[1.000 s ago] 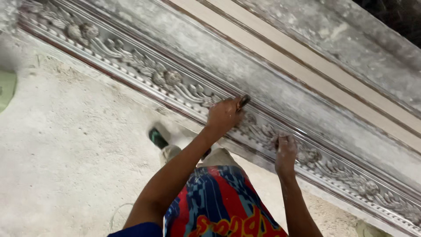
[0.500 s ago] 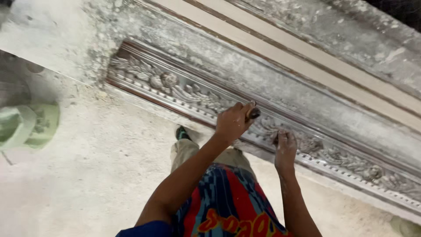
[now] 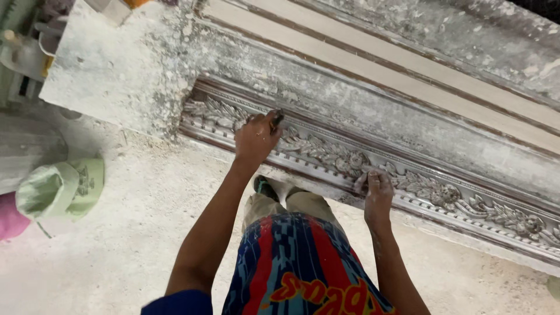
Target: The person wipes a long ornate decorative moulding with a yellow sponge, then uses a brush to clean the detailed carvings. They later mix a white paste in a bucket using a trowel and their hand.
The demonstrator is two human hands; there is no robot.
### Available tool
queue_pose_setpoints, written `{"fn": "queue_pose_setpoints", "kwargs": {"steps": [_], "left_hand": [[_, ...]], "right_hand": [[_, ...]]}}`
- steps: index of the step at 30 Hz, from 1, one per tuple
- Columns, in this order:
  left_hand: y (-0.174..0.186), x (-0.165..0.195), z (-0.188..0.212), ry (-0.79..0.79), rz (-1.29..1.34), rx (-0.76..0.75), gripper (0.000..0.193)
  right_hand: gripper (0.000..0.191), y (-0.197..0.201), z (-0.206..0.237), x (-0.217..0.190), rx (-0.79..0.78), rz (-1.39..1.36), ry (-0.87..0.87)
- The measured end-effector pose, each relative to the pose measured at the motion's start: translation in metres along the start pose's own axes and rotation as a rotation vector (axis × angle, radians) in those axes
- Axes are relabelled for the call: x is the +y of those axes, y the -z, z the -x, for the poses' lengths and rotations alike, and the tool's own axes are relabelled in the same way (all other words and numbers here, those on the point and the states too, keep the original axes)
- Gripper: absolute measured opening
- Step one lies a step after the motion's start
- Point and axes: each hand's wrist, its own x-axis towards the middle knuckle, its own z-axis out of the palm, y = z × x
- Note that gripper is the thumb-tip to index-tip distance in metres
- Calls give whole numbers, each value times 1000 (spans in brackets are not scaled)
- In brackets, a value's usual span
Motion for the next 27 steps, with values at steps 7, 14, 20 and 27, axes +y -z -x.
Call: {"fn": "queue_pose_setpoints", "kwargs": {"steps": [7, 14, 20, 27], "left_hand": [[18, -59, -4, 138, 62, 159, 32], [56, -118, -16, 256, -100, 347, 32], [86, -159, -18, 232, -46, 565, 23], [62, -192, 31, 91, 37, 791, 22]], "right_hand": [[20, -24, 3, -6, -9, 81, -7], [21, -44, -6, -4, -53, 99, -25], [20, -66, -10, 5, -79, 90, -39], [18, -75, -8, 11, -105, 47, -28]]}}
